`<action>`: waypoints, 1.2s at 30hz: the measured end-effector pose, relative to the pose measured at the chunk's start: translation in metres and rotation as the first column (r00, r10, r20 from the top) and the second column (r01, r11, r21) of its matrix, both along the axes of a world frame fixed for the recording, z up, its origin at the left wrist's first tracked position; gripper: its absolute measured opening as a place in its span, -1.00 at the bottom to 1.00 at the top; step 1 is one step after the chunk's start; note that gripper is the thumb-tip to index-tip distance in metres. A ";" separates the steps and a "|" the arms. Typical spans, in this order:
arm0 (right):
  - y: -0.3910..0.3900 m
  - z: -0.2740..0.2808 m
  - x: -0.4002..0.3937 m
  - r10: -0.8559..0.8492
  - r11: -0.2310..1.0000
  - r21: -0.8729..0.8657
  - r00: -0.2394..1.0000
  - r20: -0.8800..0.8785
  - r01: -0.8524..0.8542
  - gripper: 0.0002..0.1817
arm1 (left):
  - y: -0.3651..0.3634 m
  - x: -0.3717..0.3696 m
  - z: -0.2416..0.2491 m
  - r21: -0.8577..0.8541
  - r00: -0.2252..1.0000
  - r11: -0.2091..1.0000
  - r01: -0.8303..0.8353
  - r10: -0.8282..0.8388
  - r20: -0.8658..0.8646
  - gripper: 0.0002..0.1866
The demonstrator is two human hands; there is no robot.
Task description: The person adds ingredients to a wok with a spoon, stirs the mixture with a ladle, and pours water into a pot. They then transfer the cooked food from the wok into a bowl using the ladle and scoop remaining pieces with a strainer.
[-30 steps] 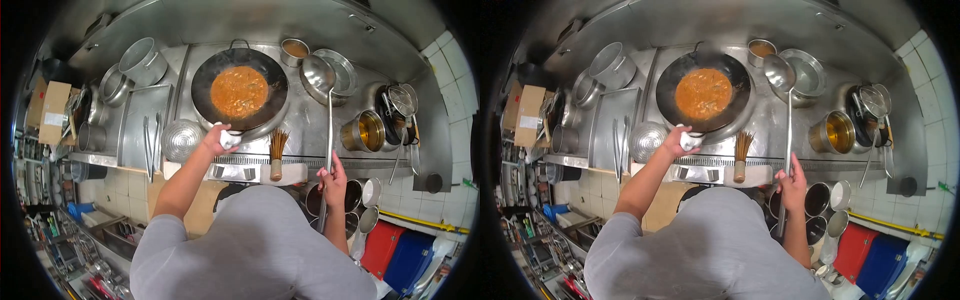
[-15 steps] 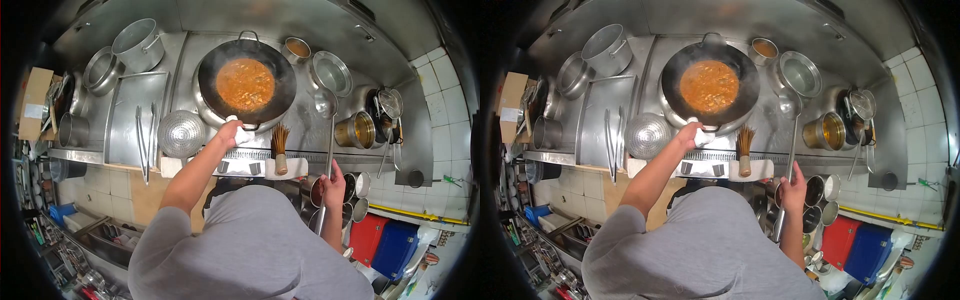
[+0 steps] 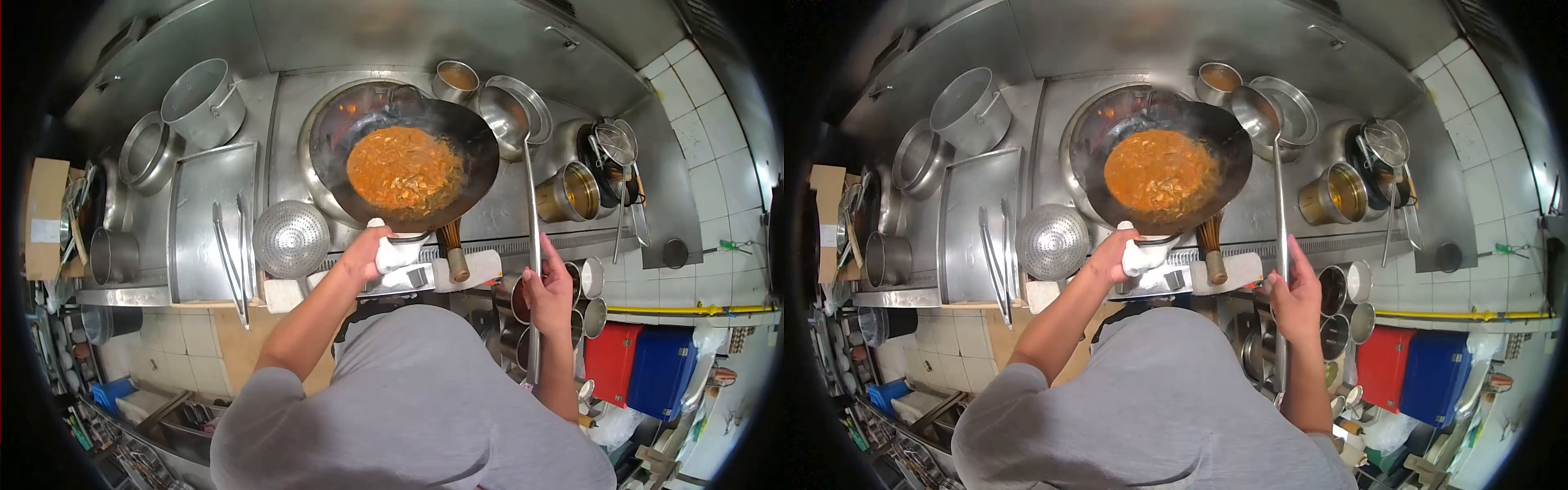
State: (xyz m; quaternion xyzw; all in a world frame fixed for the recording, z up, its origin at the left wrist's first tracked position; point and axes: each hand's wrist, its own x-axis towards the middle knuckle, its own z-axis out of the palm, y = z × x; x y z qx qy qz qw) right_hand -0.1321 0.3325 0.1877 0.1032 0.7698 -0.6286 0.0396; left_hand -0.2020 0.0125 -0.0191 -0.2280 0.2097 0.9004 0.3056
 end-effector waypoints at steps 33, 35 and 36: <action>-0.098 -0.077 -0.042 0.588 0.270 -0.908 0.692 0.418 0.319 -0.41 | -0.070 0.106 0.000 -0.393 0.988 0.911 -0.124 0.148 0.032 -0.58; -0.099 -0.078 -0.036 0.553 0.303 -0.896 0.706 0.443 0.324 -0.39 | -0.076 0.108 -0.004 -0.458 0.992 0.882 -0.110 0.127 0.005 -0.55; -0.101 -0.078 -0.033 0.532 0.336 -0.888 0.715 0.454 0.315 -0.38 | -0.080 0.109 -0.006 -0.453 0.993 0.886 -0.095 0.116 0.019 -0.55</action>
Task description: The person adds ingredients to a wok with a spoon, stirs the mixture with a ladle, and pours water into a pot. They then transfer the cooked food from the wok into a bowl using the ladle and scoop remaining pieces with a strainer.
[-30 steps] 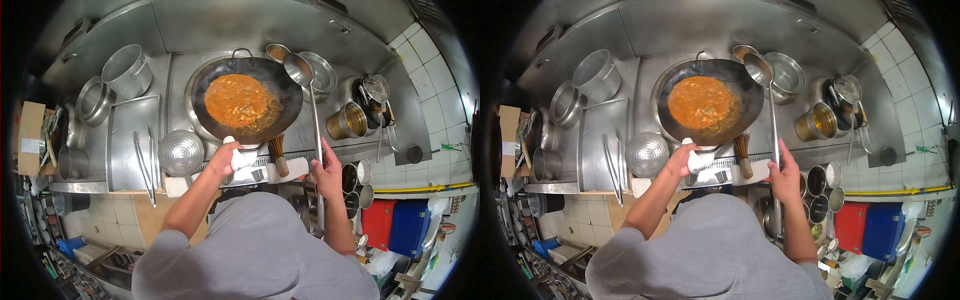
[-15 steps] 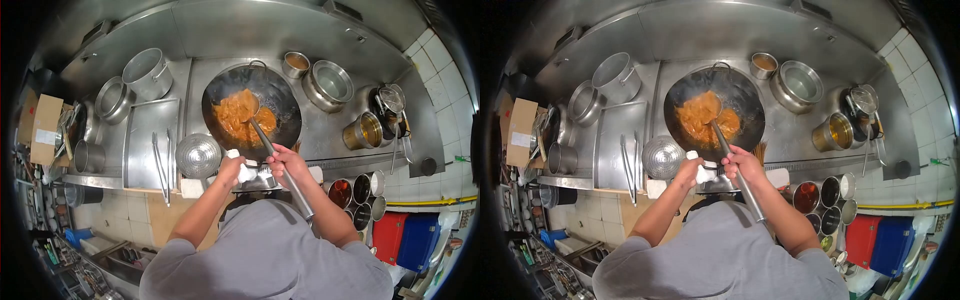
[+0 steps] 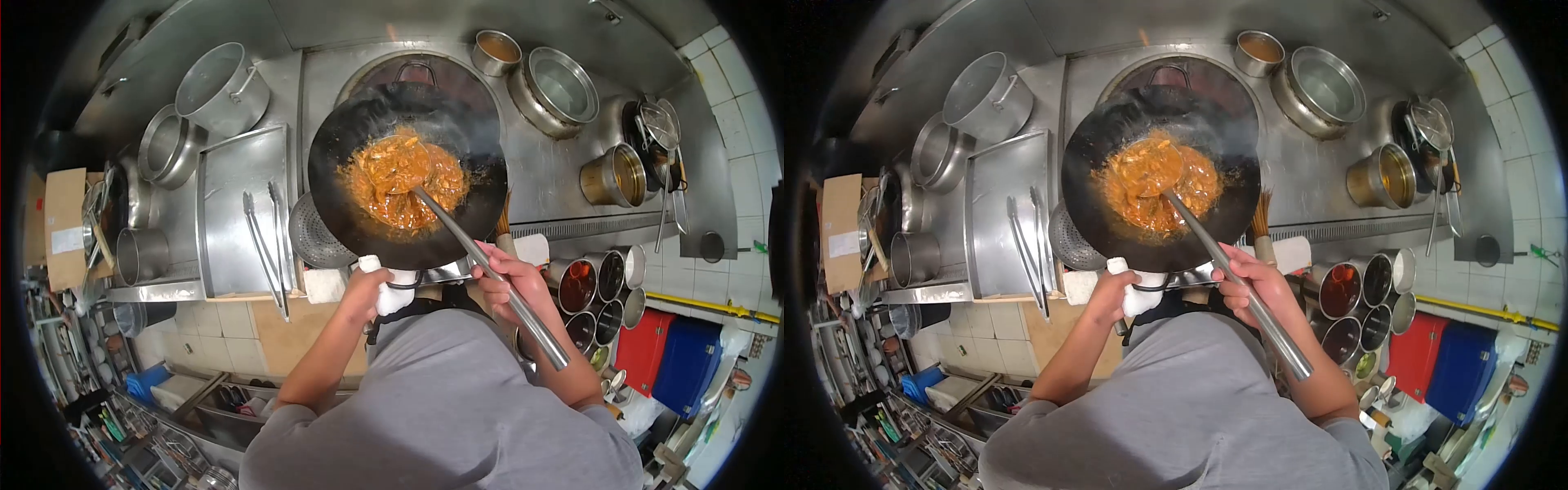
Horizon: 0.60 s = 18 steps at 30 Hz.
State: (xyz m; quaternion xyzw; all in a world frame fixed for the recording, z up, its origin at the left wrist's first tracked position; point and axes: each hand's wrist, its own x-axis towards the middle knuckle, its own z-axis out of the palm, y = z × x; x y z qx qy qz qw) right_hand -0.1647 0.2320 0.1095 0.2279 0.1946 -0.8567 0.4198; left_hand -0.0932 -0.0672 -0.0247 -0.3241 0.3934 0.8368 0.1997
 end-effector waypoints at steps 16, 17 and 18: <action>-0.001 0.010 0.068 -0.134 0.984 0.113 0.989 -0.055 0.140 -0.31 | -0.037 0.008 0.017 -0.249 0.977 0.955 0.159 -0.188 -0.099 -0.53; 0.007 0.012 0.085 -0.143 0.985 0.085 0.987 -0.068 0.148 -0.33 | -0.044 0.011 0.018 -0.285 0.963 0.931 0.230 -0.260 -0.071 -0.53; 0.013 0.015 0.103 -0.157 0.985 0.059 0.984 -0.082 0.162 -0.35 | -0.049 0.015 0.020 -0.319 0.942 0.898 0.305 -0.334 -0.041 -0.53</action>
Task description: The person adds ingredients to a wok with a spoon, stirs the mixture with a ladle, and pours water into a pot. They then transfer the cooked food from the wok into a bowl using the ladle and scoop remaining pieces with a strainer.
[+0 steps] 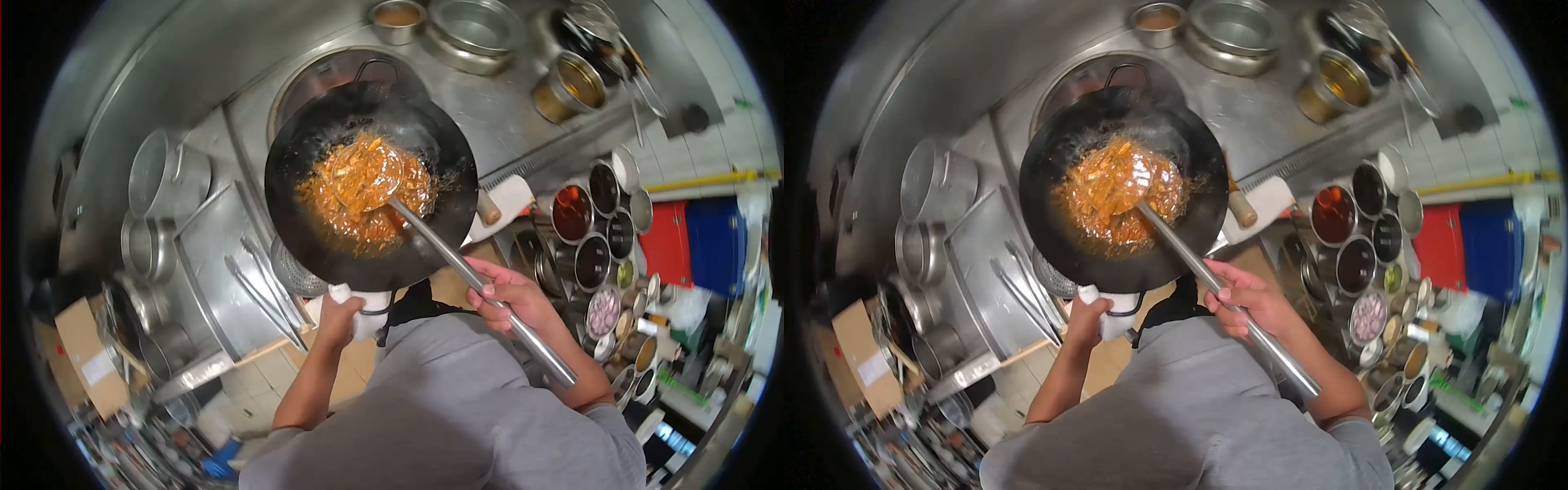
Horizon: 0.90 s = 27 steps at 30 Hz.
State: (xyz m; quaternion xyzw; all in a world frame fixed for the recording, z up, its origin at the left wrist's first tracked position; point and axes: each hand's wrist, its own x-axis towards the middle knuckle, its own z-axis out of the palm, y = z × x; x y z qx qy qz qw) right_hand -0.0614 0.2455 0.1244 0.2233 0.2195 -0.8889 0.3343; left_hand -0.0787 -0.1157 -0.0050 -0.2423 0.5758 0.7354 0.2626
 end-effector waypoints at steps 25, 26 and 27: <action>-0.117 0.145 0.575 -0.976 0.209 0.166 0.195 0.094 0.964 -0.40 | 0.136 0.247 0.076 0.254 0.335 0.394 0.883 -0.909 0.247 -0.49; -0.125 0.148 0.592 -0.987 0.145 0.149 0.131 0.096 0.978 -0.41 | 0.138 0.250 0.057 0.354 0.262 0.370 0.859 -0.911 0.319 -0.52; -0.138 0.151 0.600 -0.995 0.060 0.099 0.052 0.080 0.993 -0.45 | 0.139 0.257 0.051 0.348 0.224 0.338 0.874 -0.918 0.329 -0.52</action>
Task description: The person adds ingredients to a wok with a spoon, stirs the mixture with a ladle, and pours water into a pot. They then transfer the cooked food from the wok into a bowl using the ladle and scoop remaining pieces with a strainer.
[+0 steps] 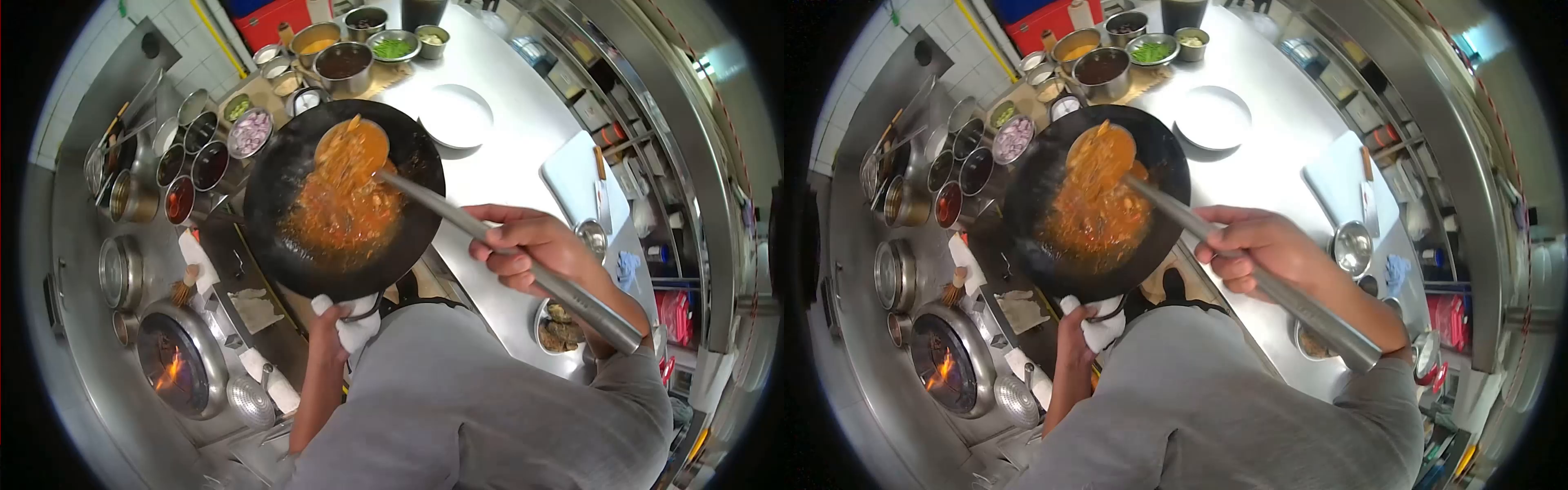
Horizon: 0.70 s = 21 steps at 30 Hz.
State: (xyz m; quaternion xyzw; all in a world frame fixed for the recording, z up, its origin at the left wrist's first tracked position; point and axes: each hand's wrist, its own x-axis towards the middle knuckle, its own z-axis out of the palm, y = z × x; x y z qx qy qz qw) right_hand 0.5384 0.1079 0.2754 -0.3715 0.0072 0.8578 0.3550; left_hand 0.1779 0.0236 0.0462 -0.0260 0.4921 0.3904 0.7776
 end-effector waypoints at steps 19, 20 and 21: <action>0.022 -0.102 0.173 -0.346 0.904 0.352 0.897 0.276 0.241 -0.46 | -0.008 0.064 0.000 0.131 0.974 0.990 0.042 -0.012 -0.224 -0.58; 0.024 -0.113 0.179 -0.326 0.911 0.347 0.904 0.278 0.222 -0.44 | -0.010 0.062 0.002 0.131 0.973 0.991 0.039 -0.008 -0.230 -0.58; 0.031 -0.127 0.182 -0.324 0.913 0.343 0.906 0.273 0.223 -0.44 | -0.008 0.059 0.000 0.085 0.969 0.996 0.026 -0.004 -0.247 -0.59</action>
